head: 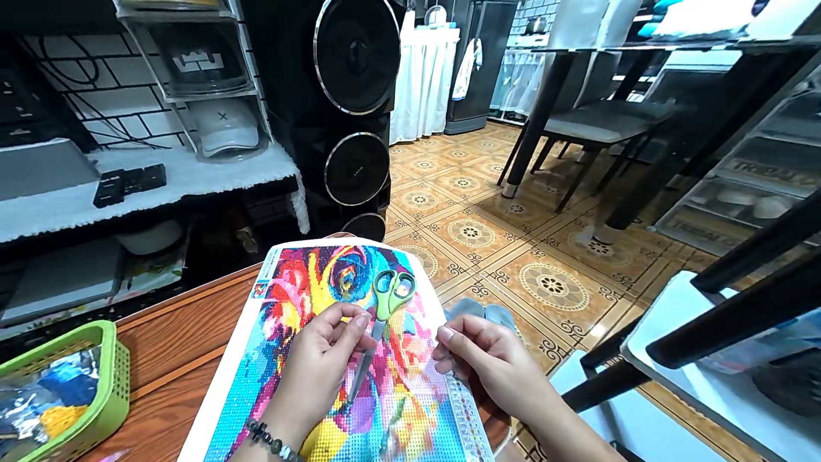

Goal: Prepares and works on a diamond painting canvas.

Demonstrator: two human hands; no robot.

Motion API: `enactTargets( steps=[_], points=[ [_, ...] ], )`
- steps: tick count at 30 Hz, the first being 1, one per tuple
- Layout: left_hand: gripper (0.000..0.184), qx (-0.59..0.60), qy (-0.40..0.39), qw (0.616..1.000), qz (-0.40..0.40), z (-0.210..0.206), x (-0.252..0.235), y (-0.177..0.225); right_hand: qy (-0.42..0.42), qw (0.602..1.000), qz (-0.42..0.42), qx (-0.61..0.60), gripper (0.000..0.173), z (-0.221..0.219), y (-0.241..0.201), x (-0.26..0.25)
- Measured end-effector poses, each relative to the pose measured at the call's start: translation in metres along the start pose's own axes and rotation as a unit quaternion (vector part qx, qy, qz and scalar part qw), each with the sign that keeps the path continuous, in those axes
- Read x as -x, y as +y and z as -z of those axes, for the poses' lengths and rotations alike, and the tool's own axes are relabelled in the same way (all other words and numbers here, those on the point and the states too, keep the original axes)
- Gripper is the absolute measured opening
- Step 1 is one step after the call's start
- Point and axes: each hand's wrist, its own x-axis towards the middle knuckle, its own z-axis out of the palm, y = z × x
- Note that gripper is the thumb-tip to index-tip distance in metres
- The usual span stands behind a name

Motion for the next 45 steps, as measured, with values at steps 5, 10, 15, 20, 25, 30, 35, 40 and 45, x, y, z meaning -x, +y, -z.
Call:
enactTargets(
  steps=[5,10,15,20,25,30,35,40,45],
  points=[
    [0.019,-0.007,0.003,1.000,-0.006,0.000,0.000,0.000,-0.001,1.000,-0.003,-0.002,0.025,0.000,0.001,0.000],
    [0.019,0.002,0.001,1.000,-0.001,-0.001,0.000,0.001,-0.001,1.000,-0.004,-0.005,0.024,0.000,0.000,0.000],
    [0.021,0.004,0.003,1.000,0.002,0.000,0.001,0.002,-0.001,1.000,-0.013,0.003,0.026,-0.001,0.000,-0.001],
    [0.022,0.009,0.005,1.000,-0.003,-0.001,0.001,0.002,-0.001,1.000,-0.014,-0.001,0.026,-0.001,0.000,-0.001],
    [0.039,0.043,-0.051,0.997,0.042,0.007,0.000,0.003,0.006,1.000,-0.016,-0.002,0.025,-0.002,-0.001,-0.001],
    [0.033,0.064,-0.053,0.995,0.059,0.010,0.000,0.004,0.007,1.000,-0.017,-0.004,0.025,-0.002,-0.001,-0.001],
    [0.024,0.070,-0.041,0.996,0.047,0.008,0.000,0.007,0.011,1.000,-0.021,-0.010,0.026,-0.002,-0.003,-0.001],
    [0.024,0.065,-0.007,0.998,0.002,0.006,0.002,0.006,0.022,0.999,-0.013,-0.018,0.027,-0.005,-0.005,0.000],
    [0.022,0.086,0.002,0.996,-0.022,0.004,0.004,0.008,0.028,0.998,-0.018,-0.049,0.031,-0.004,-0.006,0.000]
  ],
)
